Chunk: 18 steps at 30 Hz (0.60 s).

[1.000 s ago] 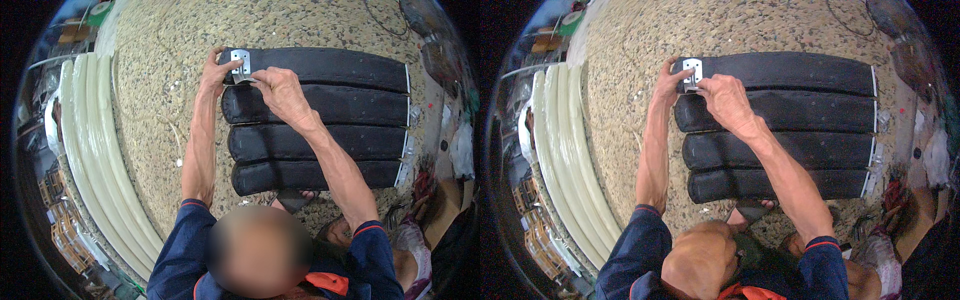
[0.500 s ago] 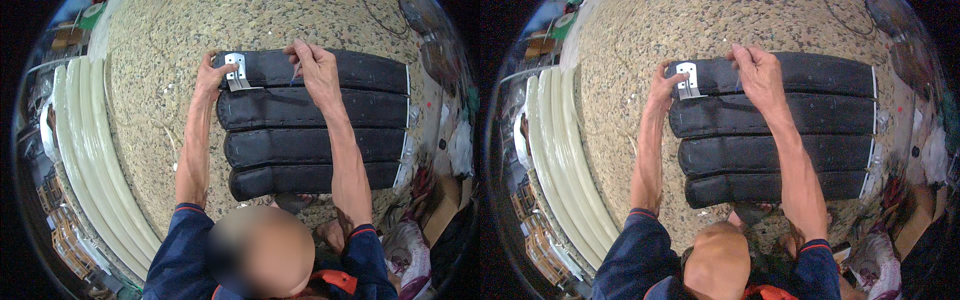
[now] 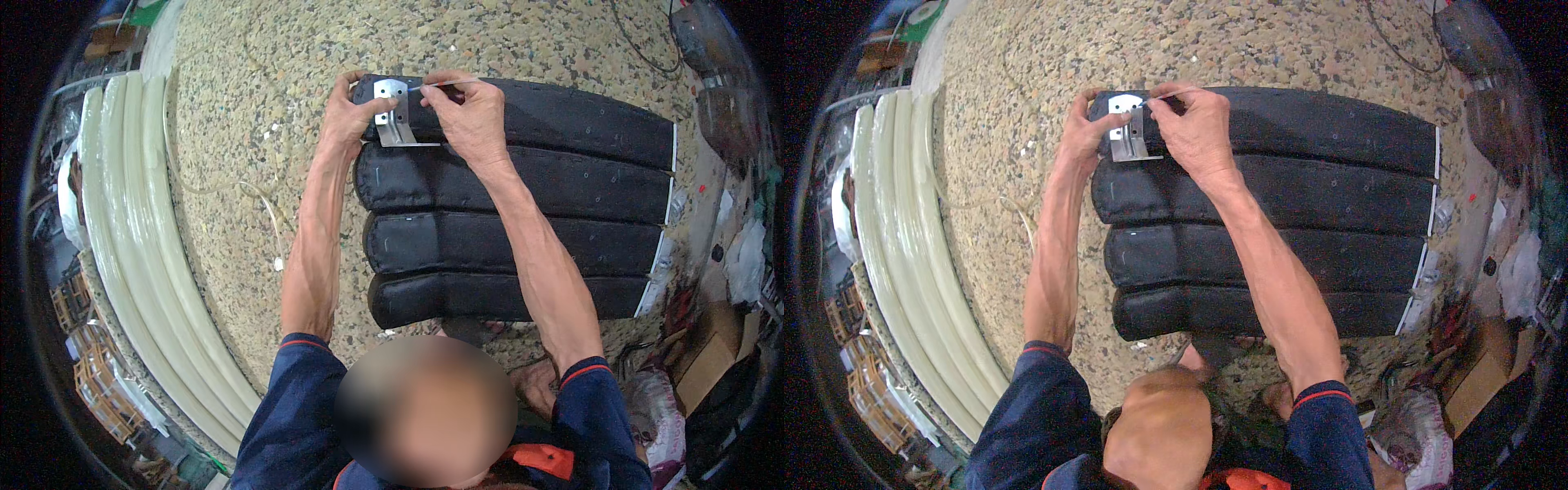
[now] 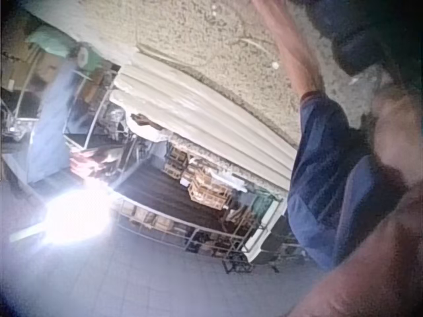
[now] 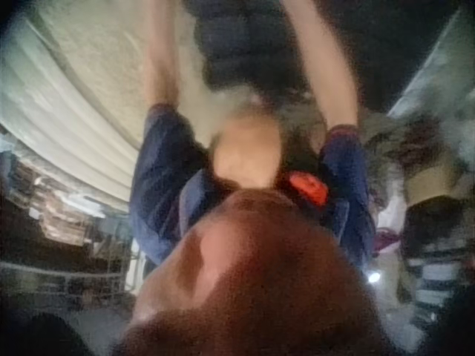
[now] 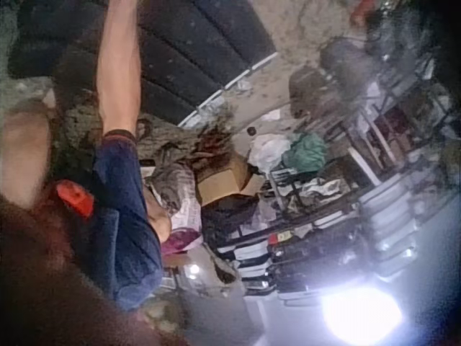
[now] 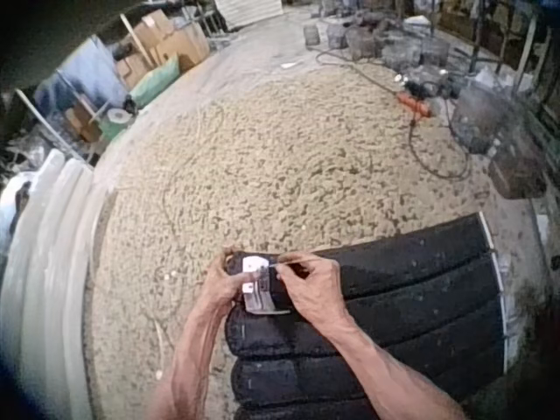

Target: The person retrieves a metal bracket from a cluttered pile, then sits on the floor to attach it to a stack of black pads. They use a pen to mark hole positions on the pads and test-fit a curved metal piece over the bracket.

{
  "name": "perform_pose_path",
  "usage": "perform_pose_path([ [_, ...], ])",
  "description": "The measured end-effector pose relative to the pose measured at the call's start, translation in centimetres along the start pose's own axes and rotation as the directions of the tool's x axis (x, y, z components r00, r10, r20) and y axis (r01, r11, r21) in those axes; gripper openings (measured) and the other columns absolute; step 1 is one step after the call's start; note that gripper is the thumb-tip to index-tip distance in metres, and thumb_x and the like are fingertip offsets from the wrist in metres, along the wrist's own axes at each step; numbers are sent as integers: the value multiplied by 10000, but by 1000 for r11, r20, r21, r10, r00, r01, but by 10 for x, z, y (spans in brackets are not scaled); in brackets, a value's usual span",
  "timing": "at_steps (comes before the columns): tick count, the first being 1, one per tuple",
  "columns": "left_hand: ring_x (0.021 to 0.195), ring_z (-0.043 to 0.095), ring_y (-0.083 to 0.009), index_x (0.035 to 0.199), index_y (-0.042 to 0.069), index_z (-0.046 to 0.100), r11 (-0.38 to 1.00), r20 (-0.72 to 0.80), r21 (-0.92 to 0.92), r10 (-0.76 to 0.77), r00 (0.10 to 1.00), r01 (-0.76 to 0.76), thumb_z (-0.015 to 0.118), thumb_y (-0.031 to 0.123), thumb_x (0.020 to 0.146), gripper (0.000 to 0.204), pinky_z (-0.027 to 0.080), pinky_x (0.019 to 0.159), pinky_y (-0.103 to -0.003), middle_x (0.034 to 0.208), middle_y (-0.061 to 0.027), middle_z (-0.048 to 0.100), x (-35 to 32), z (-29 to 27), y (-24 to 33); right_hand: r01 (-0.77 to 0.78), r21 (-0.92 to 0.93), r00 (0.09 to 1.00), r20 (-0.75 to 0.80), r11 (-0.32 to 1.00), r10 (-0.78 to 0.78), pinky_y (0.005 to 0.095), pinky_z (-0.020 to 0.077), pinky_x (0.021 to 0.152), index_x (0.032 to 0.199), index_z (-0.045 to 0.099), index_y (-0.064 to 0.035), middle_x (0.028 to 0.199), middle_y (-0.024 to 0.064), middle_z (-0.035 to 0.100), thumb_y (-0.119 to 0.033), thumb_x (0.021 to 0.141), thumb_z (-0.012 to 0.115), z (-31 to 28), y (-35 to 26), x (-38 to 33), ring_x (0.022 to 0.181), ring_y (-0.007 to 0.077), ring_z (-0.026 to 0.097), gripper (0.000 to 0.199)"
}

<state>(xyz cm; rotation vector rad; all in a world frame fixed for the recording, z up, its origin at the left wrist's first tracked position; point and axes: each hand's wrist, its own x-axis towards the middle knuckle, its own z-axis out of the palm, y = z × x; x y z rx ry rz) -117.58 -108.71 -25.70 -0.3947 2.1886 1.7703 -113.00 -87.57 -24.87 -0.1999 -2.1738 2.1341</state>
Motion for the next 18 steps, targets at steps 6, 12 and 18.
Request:
perform_pose_path([
  [6, 954, 729, -239, 1436, 18, 515, 999, 3, -22, -27, 1000, 27, 901, 16, 753, 785, 630, 795, -423, 1120, -133, 726, -3, 2, 5, 149, -95, 989, -4, 984, -150, 268, 582, 668, 1086, 806, 40, 891, 97, 811, -71, 966, 783, 8, 9, 2, 799, 116, 762, 164],
  [12, 959, 730, -244, 1449, -5, 504, 1000, -20, -3, -1, 1000, 1, 904, 21, 748, 808, 625, 807, -420, 1124, -136, 728, -1, 2, 1, 177, -143, 984, 18, 974, -176, 296, 581, 642, 1073, 806, 35, 897, 101, 809, -73, 972, 775, 10, 10, 3, 777, 122, 751, 152],
  [18, 956, 730, -243, 1452, -8, 503, 999, -16, 9, 32, 999, -32, 891, 11, 748, 804, 627, 801, -414, 1134, -144, 723, 2, -1, -3, 340, -214, 940, 46, 916, -339, 341, 605, 741, 1052, 798, 17, 957, 130, 805, -53, 937, 786, 13, 10, 8, 839, 217, 779, 135],
])
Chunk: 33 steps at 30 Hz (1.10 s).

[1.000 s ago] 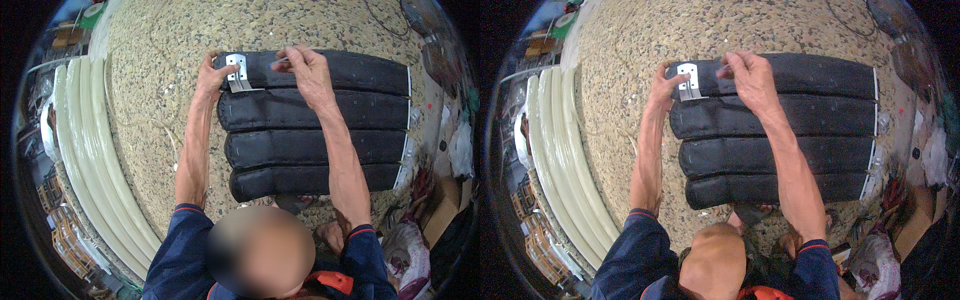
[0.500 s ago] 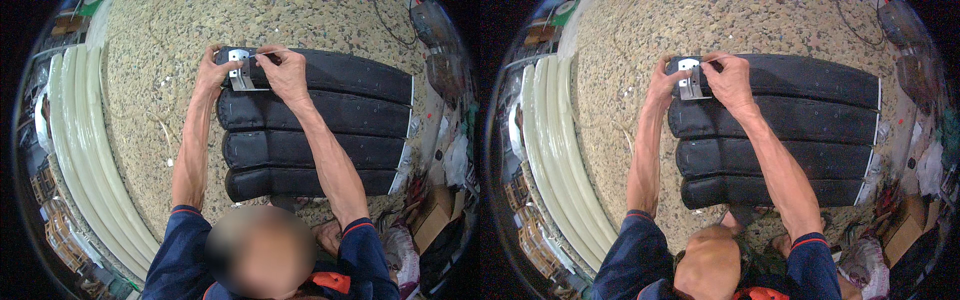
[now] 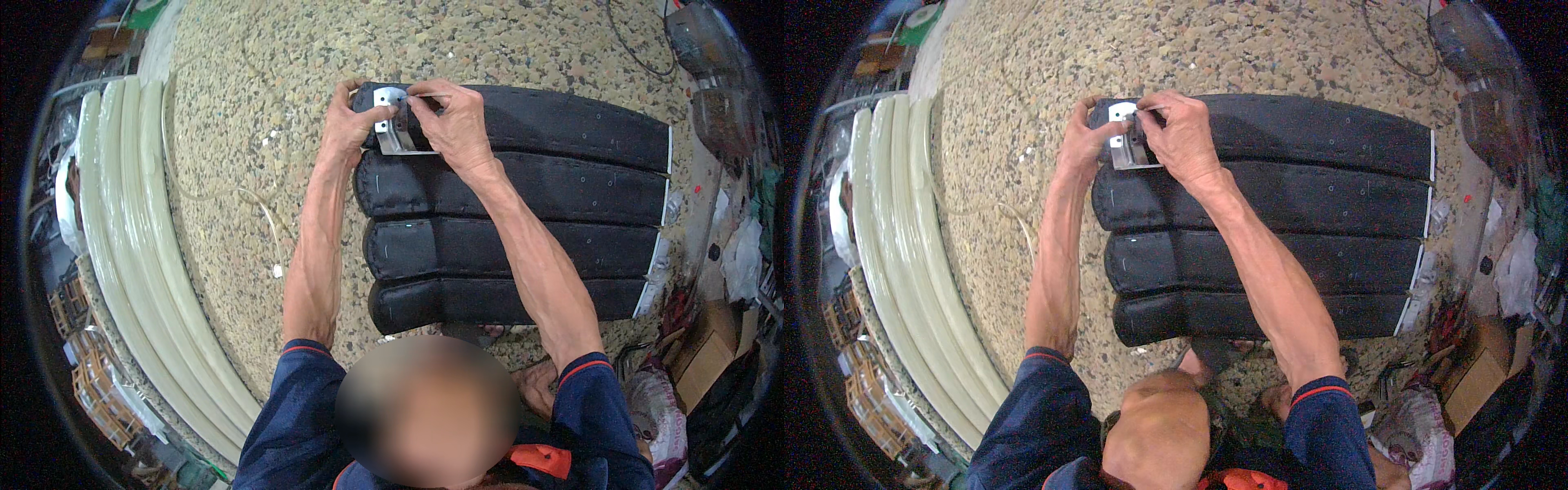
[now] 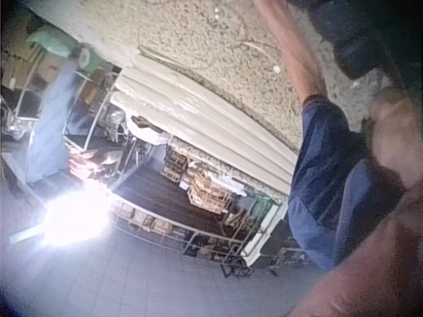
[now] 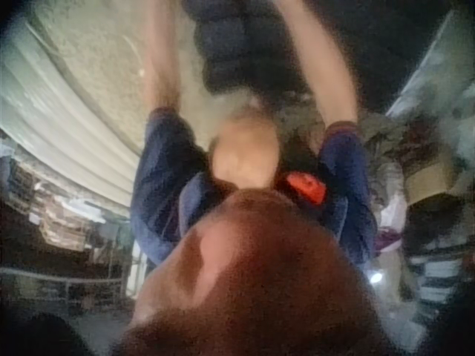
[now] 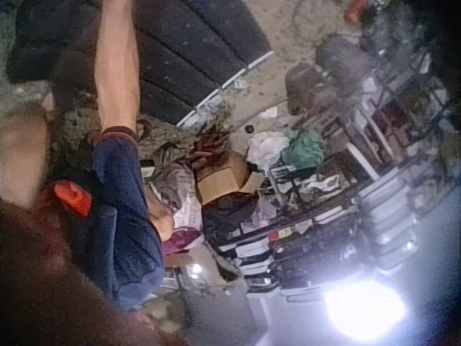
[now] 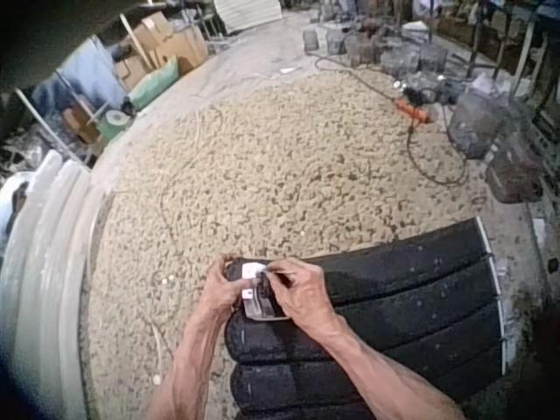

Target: The person retrieves a metal bracket from a cluttered pile, then sits on the floor to attach it to a stack of black pads. They use a pen to mark hole positions on the pads and test-fit a curved metal piece over the bracket.

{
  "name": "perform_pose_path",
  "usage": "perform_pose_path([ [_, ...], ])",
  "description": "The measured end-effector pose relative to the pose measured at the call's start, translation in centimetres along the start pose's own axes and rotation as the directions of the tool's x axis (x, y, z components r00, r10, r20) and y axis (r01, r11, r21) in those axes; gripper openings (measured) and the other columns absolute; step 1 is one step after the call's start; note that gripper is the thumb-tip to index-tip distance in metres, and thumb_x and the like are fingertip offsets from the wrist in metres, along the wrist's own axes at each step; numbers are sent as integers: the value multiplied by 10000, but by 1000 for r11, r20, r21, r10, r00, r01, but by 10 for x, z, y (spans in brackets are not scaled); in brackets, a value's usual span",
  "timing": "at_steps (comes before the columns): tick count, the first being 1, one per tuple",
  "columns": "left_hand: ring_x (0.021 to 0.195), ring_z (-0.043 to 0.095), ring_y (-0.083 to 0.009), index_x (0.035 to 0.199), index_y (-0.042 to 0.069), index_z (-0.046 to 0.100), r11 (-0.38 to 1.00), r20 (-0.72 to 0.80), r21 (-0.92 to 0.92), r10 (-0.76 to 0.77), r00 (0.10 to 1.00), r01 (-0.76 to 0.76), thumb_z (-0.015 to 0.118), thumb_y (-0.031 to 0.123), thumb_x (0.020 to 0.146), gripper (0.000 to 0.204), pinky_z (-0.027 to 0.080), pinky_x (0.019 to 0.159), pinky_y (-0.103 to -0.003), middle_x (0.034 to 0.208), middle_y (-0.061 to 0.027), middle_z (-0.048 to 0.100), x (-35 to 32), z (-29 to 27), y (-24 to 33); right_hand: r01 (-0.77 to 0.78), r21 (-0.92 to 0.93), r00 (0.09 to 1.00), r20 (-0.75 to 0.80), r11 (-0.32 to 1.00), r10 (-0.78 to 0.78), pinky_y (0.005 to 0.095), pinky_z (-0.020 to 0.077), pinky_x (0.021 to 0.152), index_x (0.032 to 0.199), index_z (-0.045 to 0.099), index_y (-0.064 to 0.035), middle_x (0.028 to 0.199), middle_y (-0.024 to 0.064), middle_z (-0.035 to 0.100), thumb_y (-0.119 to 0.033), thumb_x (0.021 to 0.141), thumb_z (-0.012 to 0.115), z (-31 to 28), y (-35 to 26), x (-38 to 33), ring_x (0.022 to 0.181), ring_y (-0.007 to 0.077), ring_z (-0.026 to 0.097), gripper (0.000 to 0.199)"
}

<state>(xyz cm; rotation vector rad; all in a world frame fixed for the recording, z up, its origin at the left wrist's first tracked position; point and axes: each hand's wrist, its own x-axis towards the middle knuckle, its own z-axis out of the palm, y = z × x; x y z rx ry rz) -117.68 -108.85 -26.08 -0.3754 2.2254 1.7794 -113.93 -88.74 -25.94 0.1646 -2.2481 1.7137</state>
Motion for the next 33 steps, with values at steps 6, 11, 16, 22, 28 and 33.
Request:
perform_pose_path([
  [6, 938, 730, -229, 1427, -8, 516, 998, 6, -59, -30, 1000, 31, 869, -9, 762, 753, 639, 762, -402, 1140, -149, 719, -3, 2, -2, 85, -72, 989, 131, 994, -75, 380, 612, 782, 1056, 782, 21, 985, 163, 795, -23, 924, 769, -3, 1, 9, 895, 304, 788, 140],
  [11, 929, 734, -225, 1408, -1, 528, 998, 4, -64, 1, 1000, -1, 853, -25, 768, 718, 637, 763, -386, 1129, -147, 721, -3, 2, -3, 113, -160, 976, 201, 981, -80, 382, 611, 753, 1061, 783, 24, 959, 177, 794, -19, 933, 750, -5, -4, 16, 854, 302, 789, 140],
  [16, 947, 737, -224, 1398, -9, 533, 997, 23, -82, 8, 1000, -6, 843, -30, 756, 713, 631, 802, -367, 1131, -145, 727, -1, 2, -4, -101, -81, 975, 190, 992, 115, 374, 607, 740, 1049, 784, 35, 939, 197, 796, -18, 942, 737, -5, -9, 17, 841, 278, 796, 128],
  [22, 957, 738, -218, 1389, -10, 541, 997, -2, -80, 20, 1000, -20, 849, -32, 751, 709, 628, 818, -368, 1127, -141, 731, -1, 4, -3, 148, -137, 982, 139, 979, -129, 376, 603, 737, 1045, 783, 41, 920, 208, 791, -27, 936, 744, -2, -4, 17, 833, 283, 797, 134],
  [28, 985, 714, -202, 1393, 1, 543, 1000, -18, -18, 7, 1000, -7, 845, -18, 778, 686, 617, 830, -362, 1139, -115, 714, -3, 3, -4, -62, -79, 980, 183, 995, 76, 352, 611, 745, 1060, 801, 24, 929, 163, 814, -56, 940, 762, -5, -12, 19, 829, 207, 789, 149],
  [33, 985, 702, -189, 1382, 9, 553, 1000, -1, -19, 24, 1000, -24, 834, -12, 809, 638, 609, 820, -348, 1121, -94, 702, 0, 0, -8, -64, 79, 981, 187, 995, 48, 395, 622, 745, 998, 802, 34, 922, 212, 789, -41, 901, 740, 0, -19, 22, 817, 314, 794, 137],
])
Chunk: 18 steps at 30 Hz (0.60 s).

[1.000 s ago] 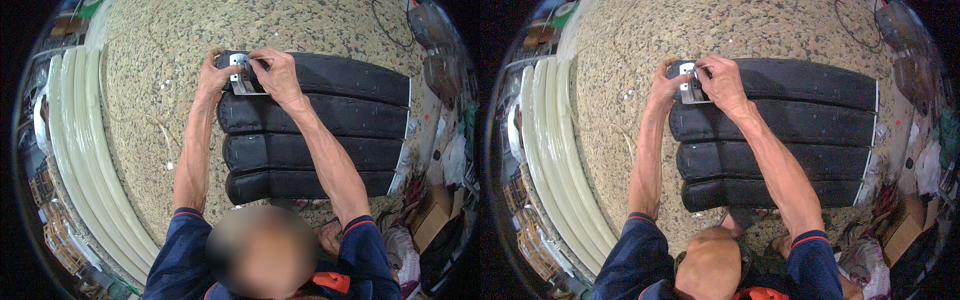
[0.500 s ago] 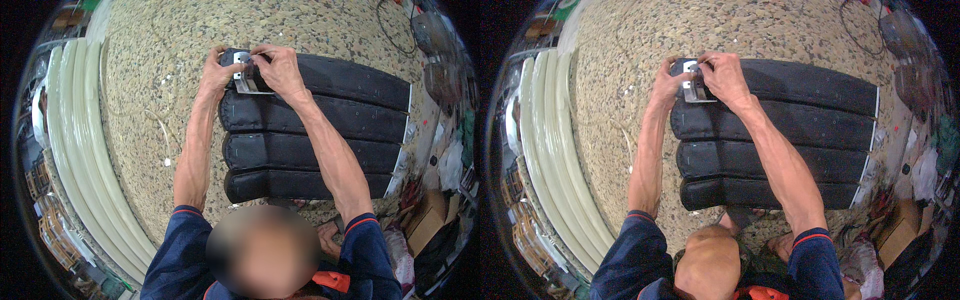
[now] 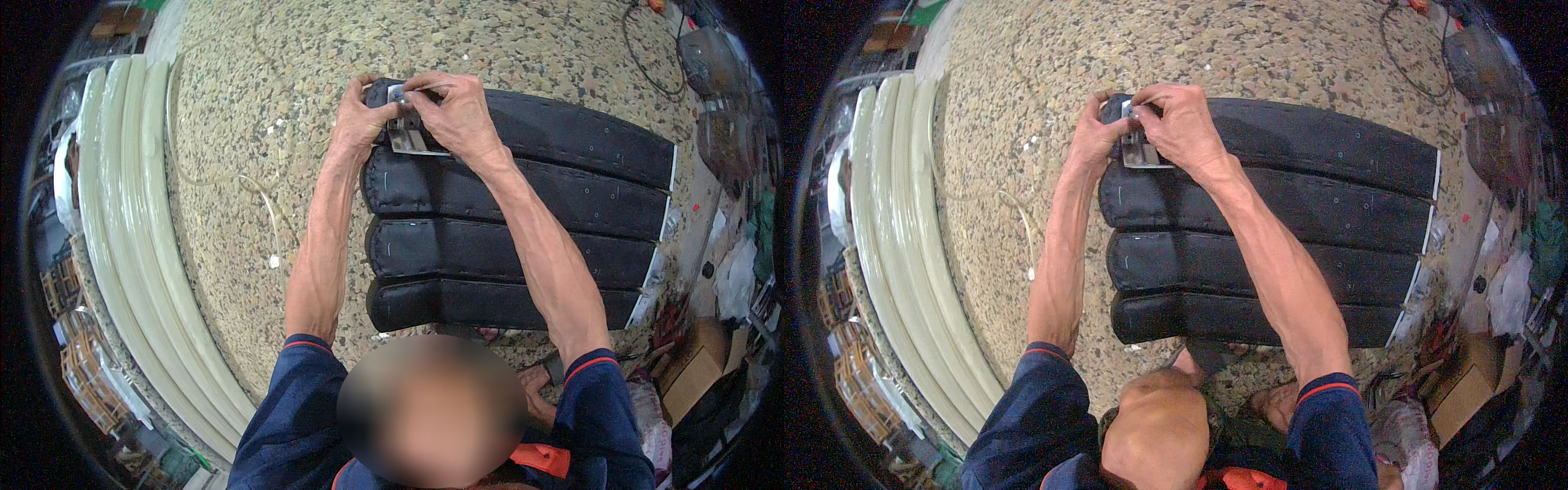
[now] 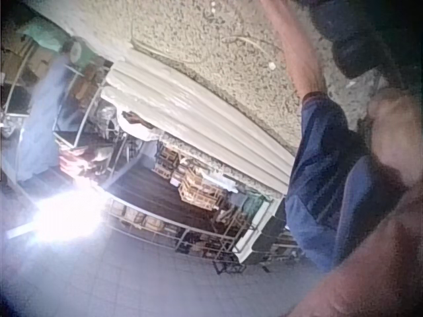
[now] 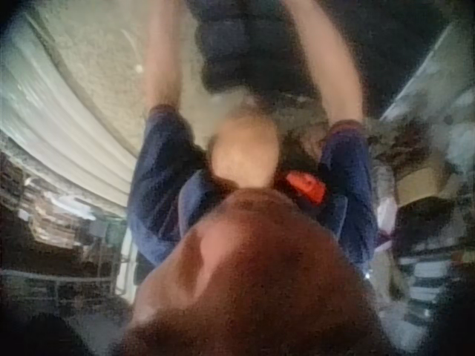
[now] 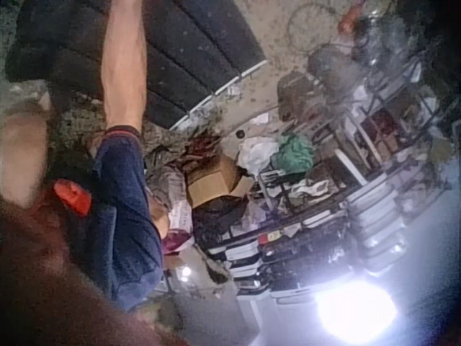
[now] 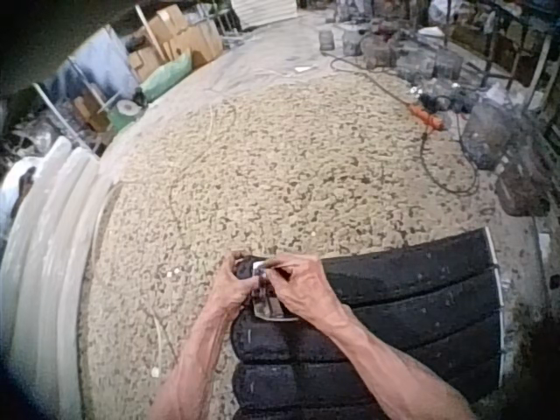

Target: The person retrieves a metal bracket from a cluttered pile, then sits on the floor to attach it to a stack of black pads. They use a pen to mark hole positions on the pads and test-fit a curved metal piece over the bracket.

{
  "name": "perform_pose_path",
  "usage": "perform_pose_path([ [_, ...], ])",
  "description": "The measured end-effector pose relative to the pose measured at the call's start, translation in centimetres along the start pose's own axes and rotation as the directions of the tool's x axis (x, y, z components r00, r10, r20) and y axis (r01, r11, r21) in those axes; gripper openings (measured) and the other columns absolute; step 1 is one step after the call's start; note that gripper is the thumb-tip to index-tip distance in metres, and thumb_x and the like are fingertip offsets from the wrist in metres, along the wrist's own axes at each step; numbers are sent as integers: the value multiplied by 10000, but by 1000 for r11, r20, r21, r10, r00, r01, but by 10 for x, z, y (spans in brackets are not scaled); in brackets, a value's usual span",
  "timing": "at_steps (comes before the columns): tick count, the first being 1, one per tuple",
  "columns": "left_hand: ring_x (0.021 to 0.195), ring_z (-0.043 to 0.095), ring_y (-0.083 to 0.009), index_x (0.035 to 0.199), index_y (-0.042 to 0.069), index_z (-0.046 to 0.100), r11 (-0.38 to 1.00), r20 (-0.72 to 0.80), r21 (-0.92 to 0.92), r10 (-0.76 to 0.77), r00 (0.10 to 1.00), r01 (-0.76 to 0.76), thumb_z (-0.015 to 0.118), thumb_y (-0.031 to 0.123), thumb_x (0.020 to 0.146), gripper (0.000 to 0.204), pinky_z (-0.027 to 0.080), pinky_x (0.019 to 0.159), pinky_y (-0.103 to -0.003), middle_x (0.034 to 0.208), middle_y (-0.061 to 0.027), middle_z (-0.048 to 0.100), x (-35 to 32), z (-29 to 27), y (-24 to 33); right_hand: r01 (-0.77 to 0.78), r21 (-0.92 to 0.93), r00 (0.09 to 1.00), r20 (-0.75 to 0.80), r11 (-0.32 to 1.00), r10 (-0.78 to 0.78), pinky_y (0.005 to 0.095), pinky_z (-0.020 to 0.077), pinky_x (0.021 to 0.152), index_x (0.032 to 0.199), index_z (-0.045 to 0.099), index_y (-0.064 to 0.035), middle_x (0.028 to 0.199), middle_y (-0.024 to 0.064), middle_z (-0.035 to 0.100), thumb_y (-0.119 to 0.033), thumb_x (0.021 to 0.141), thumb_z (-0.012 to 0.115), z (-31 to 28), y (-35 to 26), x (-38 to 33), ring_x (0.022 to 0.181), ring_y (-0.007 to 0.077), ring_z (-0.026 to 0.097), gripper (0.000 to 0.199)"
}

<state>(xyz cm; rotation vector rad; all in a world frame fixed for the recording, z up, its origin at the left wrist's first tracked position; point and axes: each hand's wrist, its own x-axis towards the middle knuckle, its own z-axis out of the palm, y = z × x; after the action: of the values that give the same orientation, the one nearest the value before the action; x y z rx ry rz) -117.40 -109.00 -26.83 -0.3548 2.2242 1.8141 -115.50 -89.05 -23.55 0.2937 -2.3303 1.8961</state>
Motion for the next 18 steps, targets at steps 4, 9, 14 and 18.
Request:
perform_pose_path([
  [4, 967, 700, -182, 1374, 13, 561, 1000, 8, -26, 13, 1000, -13, 836, -7, 821, 618, 609, 809, -341, 1110, -84, 702, 3, -2, -4, 53, -31, 999, 4, 998, -53, 405, 621, 758, 1002, 800, 29, 931, 206, 787, -43, 902, 737, 4, 4, 1, 831, 338, 786, 138],
  [9, 936, 704, -171, 1372, 18, 563, 999, -5, -35, -7, 1000, 7, 831, -34, 822, 613, 615, 783, -324, 1095, -76, 710, 5, -1, -8, 256, -198, 966, 90, 946, -242, 435, 617, 793, 1012, 798, 13, 939, 202, 777, -52, 896, 723, 3, 7, 7, 859, 387, 762, 153],
  [14, 931, 706, -165, 1376, 17, 558, 998, -5, -66, 6, 1000, -6, 830, -47, 827, 616, 625, 772, -319, 1095, -73, 712, 7, -1, -9, 124, -133, 987, 116, 983, -108, 458, 610, 826, 1030, 791, 6, 947, 200, 759, -48, 901, 710, 5, 3, 10, 907, 391, 752, 162],
  [18, 939, 707, -170, 1384, 18, 549, 999, -5, -46, -6, 1000, 6, 833, -44, 825, 630, 627, 784, -322, 1104, -71, 710, 6, -1, -10, 164, -143, 985, 81, 976, -154, 461, 611, 819, 1022, 792, 12, 948, 215, 762, -54, 900, 709, 4, 5, 9, 894, 391, 756, 161],
])
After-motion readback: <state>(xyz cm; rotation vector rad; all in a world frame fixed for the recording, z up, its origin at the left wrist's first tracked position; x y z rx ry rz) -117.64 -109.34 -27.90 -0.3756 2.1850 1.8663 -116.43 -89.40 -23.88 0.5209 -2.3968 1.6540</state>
